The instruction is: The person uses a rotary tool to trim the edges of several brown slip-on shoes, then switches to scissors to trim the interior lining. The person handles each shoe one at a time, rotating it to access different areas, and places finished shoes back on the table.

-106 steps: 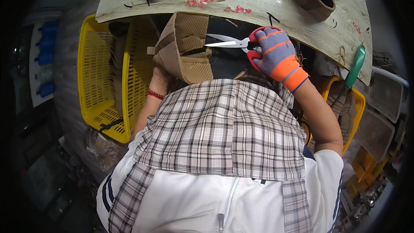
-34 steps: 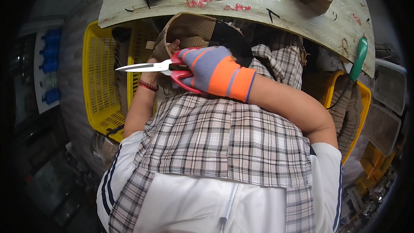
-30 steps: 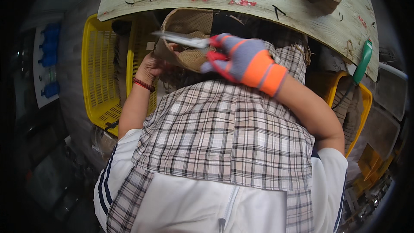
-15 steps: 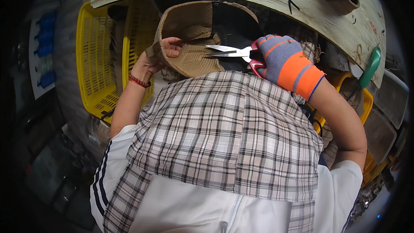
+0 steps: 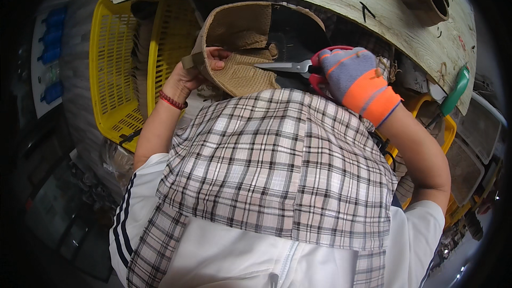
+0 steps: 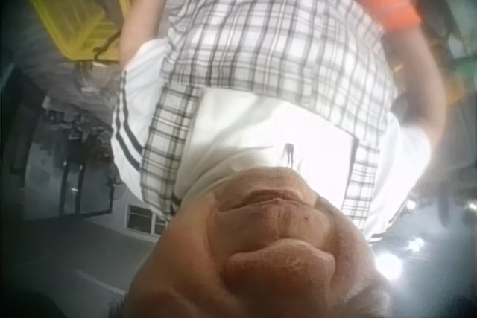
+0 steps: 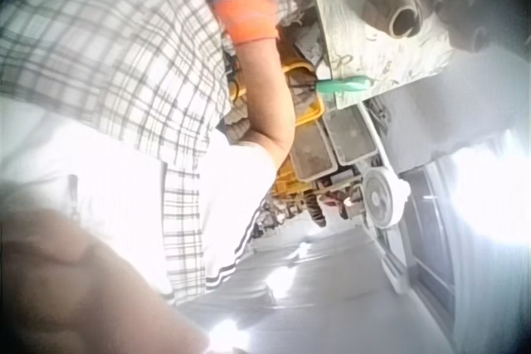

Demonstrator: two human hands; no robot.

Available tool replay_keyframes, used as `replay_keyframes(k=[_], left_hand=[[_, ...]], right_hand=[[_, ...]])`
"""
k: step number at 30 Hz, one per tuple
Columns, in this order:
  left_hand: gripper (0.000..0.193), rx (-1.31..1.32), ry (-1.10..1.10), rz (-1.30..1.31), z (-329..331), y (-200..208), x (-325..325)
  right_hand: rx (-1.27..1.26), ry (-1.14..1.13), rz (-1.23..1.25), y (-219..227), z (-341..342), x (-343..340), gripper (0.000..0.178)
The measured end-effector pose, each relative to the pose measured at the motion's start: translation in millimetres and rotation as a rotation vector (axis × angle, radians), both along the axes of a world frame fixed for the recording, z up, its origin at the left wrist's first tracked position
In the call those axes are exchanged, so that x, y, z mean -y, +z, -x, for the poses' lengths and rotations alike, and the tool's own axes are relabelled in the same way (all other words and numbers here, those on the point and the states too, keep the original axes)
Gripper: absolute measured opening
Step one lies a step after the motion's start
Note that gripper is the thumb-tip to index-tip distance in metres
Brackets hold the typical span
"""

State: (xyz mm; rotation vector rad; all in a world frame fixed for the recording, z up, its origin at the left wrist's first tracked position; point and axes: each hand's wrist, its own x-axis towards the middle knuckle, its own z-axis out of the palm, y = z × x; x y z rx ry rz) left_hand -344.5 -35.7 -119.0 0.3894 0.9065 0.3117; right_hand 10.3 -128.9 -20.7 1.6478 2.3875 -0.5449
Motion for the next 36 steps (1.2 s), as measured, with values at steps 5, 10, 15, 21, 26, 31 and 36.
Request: replay_keyframes(k=[5, 10, 15, 21, 26, 31, 36], left_hand=[[0.05, -0.04, -0.014, -0.034, -2, -4, 4], [0.037, -0.005, 0.017, -0.005, -1, -12, 13], [0.026, 0.08, 0.008, 0.018, 0, -37, 18], [0.027, 0.019, 0.024, -0.028, 2, -43, 21], [0.028, 0.088, 0.051, 0.016, 12, -55, 20], [0.028, 0.066, 0.11, 0.082, 6, -45, 19], [0.026, 0.087, 0.016, 0.06, -2, -30, 17]], right_hand=[[-0.139, -0.095, -0.249, 20, 5, -16, 0.034], [0.013, -0.059, -0.163, 0, 32, -41, 0.035], [-0.014, -0.112, -0.161, -12, 32, -42, 0.035], [0.018, 0.072, -0.291, 2, 33, -30, 0.037], [0.044, 0.11, -0.301, -4, 40, -33, 0.036], [0.036, 0.135, -0.314, -6, 42, -35, 0.034], [0.014, 0.041, -0.202, -2, 34, -32, 0.033]])
